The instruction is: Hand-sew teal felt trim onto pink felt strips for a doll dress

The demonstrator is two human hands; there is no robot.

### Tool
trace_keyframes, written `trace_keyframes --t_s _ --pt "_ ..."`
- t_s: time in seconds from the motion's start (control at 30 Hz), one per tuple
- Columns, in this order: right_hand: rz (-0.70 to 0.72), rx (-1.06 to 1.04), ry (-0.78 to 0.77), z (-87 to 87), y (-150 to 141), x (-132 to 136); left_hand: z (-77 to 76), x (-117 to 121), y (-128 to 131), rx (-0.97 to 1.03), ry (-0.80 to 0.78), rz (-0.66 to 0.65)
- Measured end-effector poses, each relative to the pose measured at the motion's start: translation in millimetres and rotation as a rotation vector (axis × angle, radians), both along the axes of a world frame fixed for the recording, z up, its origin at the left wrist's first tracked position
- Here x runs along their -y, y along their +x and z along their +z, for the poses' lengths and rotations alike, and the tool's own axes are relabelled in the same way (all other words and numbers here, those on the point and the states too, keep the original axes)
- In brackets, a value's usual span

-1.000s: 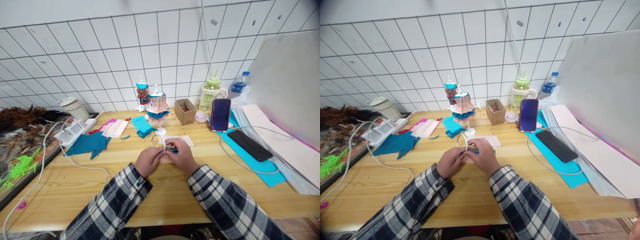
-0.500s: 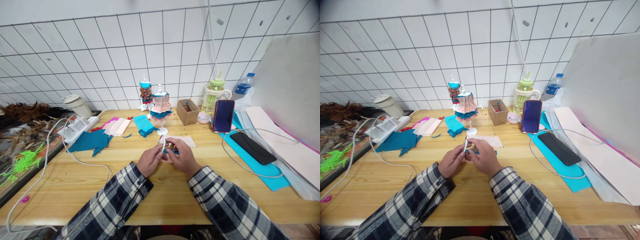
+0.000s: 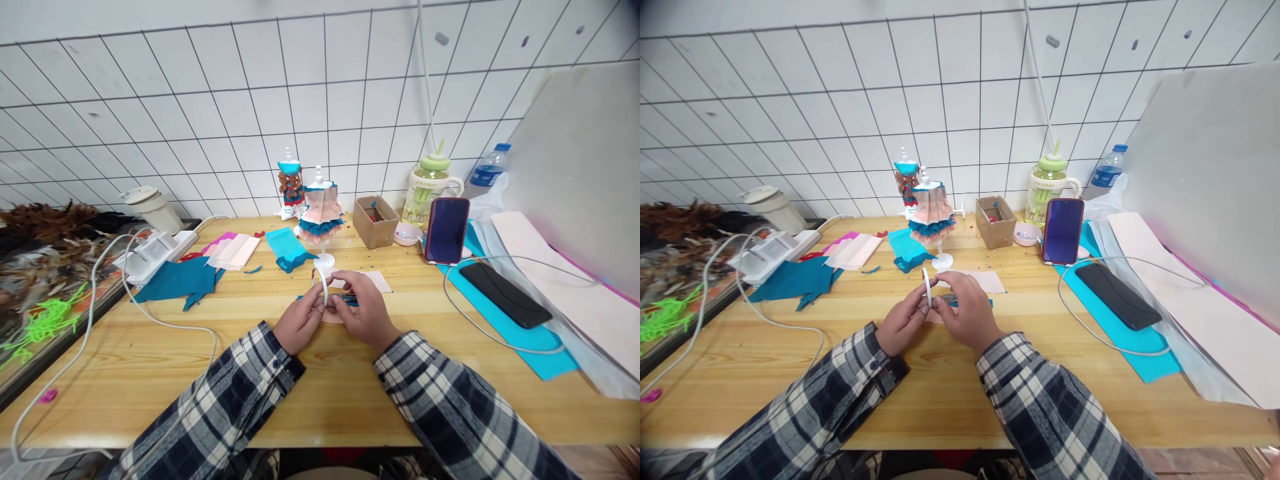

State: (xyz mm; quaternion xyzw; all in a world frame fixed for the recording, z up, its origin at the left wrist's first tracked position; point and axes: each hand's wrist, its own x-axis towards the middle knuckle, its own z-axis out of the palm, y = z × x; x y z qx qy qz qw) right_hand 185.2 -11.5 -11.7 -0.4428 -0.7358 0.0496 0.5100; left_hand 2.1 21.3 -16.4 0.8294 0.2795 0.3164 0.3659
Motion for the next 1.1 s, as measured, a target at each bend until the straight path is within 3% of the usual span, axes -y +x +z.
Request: trace_keyframes --t_s 0.1,0.53,0.73,0.9,1.1 --pt "-0.020 0.039 0.023 -0.9 -2 0 -1.0 0 3 -0.009 0.024 0.078" --pt "0.064 0.056 -0.082 -3.6 -2 -3 -9.2 -6 3 -0.097 0.065 0.159" --pt "0.041 0.055 -0.031 -3.2 -4 -3 -9.9 -5 4 -0.047 0.060 0.119" --pt "-0.025 0.075 -0.058 -1.4 0 -3 -2.1 -3 5 -0.106 0.057 0.144" --pt "-0.117 -0.110 -0.089 -2.4 9 -10 13.3 -11 -3 -0.361 0.306 0.220"
